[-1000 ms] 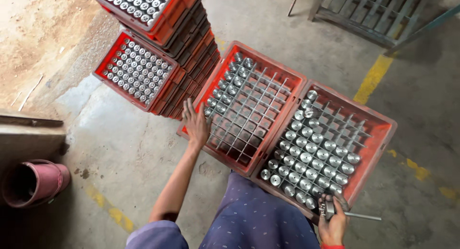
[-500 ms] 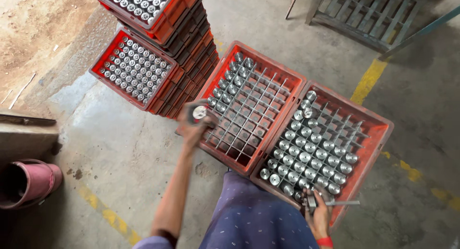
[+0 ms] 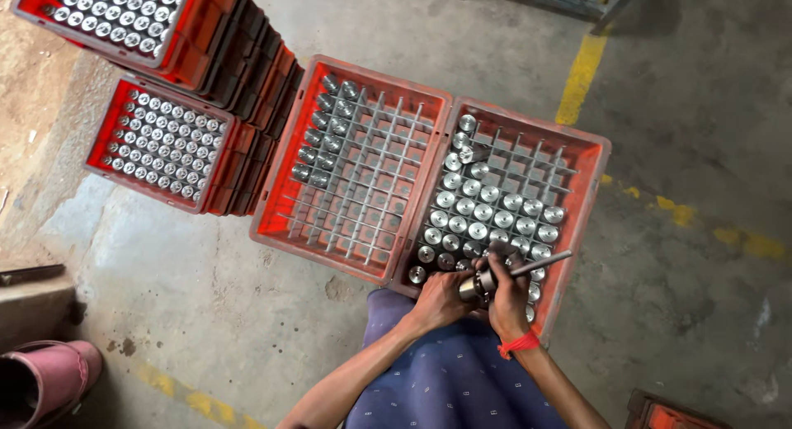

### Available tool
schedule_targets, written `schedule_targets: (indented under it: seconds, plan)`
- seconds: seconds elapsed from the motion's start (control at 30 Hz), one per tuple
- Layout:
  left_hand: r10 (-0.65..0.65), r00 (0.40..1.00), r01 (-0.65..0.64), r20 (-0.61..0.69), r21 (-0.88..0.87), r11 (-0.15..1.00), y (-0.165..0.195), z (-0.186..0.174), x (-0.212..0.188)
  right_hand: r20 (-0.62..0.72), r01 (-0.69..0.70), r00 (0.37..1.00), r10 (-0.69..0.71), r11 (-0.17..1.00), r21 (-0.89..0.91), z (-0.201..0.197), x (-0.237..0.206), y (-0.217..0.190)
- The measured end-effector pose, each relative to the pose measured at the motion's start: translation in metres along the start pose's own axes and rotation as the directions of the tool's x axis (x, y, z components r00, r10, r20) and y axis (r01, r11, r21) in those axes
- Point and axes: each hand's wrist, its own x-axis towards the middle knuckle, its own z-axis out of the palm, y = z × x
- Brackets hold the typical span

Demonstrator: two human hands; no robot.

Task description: The person transfers small cylindrical metal parts from one red crate to another, arranging them in a grid pattern. The person then lifts the filled crate and places it on a metal tray.

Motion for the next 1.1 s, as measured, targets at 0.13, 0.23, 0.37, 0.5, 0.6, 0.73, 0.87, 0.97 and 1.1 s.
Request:
schedule_targets:
  seconds: [0.13,0.23,0.37,0.5,0.6,0.73,0.87,0.97,1.1]
  plan:
    - [-0.076,0.985,0.074,0.154,0.019,0.997,0.003,0.007,0.009,0.107,0.131,0.986,-0.124,0.990,-0.053,-0.021,-0.001,0.014]
    - [-0.012,0.975,0.019,0.220,-0.030,0.999,-0.008,0.016,0.015,0.019,-0.141,0.990,0.141,0.990,-0.010,-0.047,0.012,0.023]
    - [0.228,0.965,-0.226,0.128,-0.027,0.974,-0.031,0.009,0.041,-0.131,-0.072,0.985,0.109,0.963,0.260,-0.083,0.042,0.021]
    - [0.148,0.989,-0.143,-0.005,0.220,0.965,-0.046,-0.031,0.106,-0.231,0.119,0.972,-0.035,0.925,0.362,-0.128,0.055,-0.004]
    - [0.278,0.936,-0.180,-0.214,0.389,0.904,-0.035,-0.064,0.173,-0.280,0.127,0.960,-0.017,0.916,0.382,-0.143,0.053,-0.007]
    - [0.380,0.887,-0.249,-0.262,0.422,0.872,-0.010,-0.090,0.228,-0.282,0.091,0.959,0.031,0.908,0.408,-0.141,0.050,0.007]
    - [0.493,0.831,-0.335,-0.257,0.476,0.813,-0.007,-0.089,0.227,-0.298,0.059,0.951,0.084,0.895,0.442,-0.134,0.043,0.019]
    - [0.358,0.892,-0.196,-0.276,0.478,0.856,-0.015,-0.075,0.214,-0.316,0.036,0.946,0.069,0.948,0.317,-0.133,0.031,0.021]
    - [0.248,0.950,-0.009,-0.189,0.779,0.627,-0.023,-0.064,0.217,-0.282,0.010,0.958,0.058,0.972,0.235,-0.127,0.028,0.018]
